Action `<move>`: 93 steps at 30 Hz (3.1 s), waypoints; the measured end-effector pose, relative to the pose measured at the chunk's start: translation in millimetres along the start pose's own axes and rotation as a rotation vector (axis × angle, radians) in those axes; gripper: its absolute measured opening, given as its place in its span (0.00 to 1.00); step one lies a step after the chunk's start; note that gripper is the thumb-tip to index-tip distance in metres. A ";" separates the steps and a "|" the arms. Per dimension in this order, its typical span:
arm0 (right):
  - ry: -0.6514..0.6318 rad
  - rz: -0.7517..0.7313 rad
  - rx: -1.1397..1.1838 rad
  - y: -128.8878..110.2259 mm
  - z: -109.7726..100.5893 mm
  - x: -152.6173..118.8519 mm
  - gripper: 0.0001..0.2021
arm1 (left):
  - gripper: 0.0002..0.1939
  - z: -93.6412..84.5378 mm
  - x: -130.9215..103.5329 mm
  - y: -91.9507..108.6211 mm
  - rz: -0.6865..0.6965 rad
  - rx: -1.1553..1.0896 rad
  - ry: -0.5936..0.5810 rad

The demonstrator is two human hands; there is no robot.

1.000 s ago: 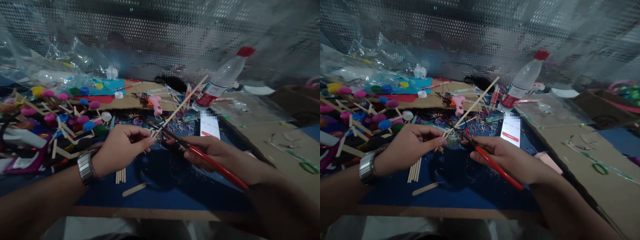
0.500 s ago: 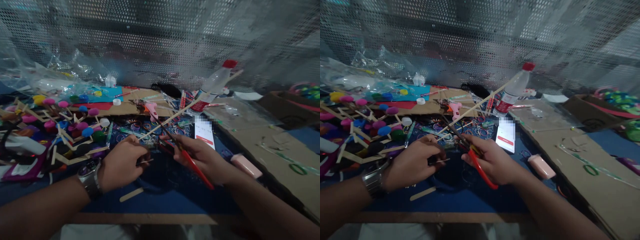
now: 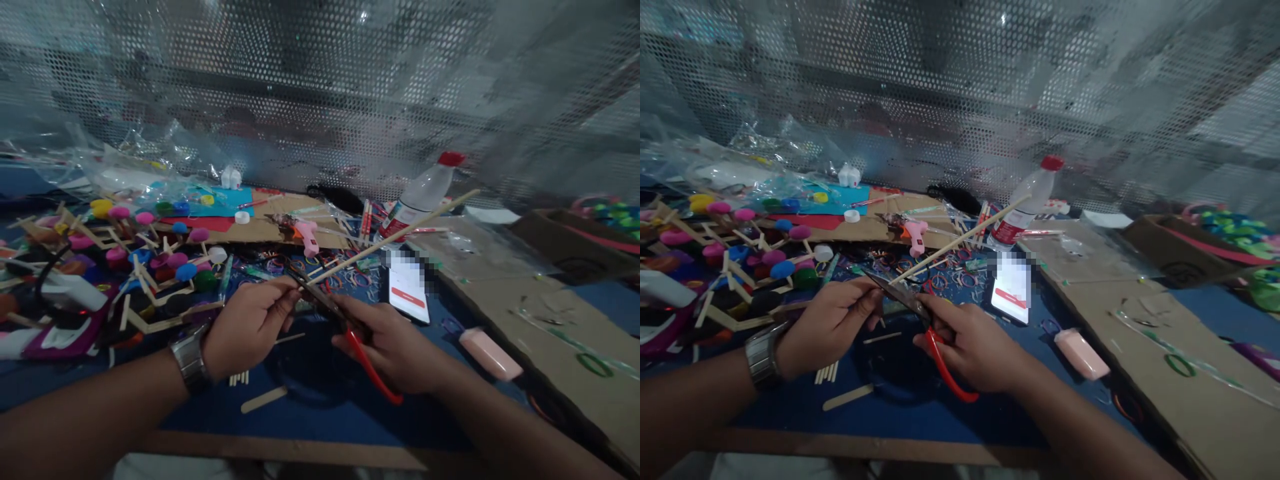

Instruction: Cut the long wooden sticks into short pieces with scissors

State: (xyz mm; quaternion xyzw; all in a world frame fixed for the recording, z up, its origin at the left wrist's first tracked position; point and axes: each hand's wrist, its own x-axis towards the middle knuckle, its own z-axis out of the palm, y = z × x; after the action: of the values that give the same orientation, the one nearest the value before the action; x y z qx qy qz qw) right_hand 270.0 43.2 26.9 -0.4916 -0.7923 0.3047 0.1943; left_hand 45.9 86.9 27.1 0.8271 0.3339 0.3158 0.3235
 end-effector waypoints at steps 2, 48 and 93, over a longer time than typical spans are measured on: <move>0.001 -0.006 -0.016 -0.8 0.5 -1.0 0.19 | 0.20 -0.2 0.4 1.3 0.012 0.012 0.014; 0.027 -0.122 -0.045 4.3 0.6 -4.6 0.25 | 0.15 -2.7 -1.4 1.9 0.163 0.115 0.081; -0.001 -0.110 0.073 -1.8 0.0 -7.3 0.17 | 0.17 0.8 -0.9 4.1 0.269 0.211 0.074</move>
State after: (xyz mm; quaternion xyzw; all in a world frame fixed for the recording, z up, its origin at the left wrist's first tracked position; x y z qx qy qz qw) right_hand 272.0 36.0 28.1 -0.4395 -0.8067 0.3227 0.2280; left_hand 47.4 83.5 29.4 0.8816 0.2634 0.3494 0.1773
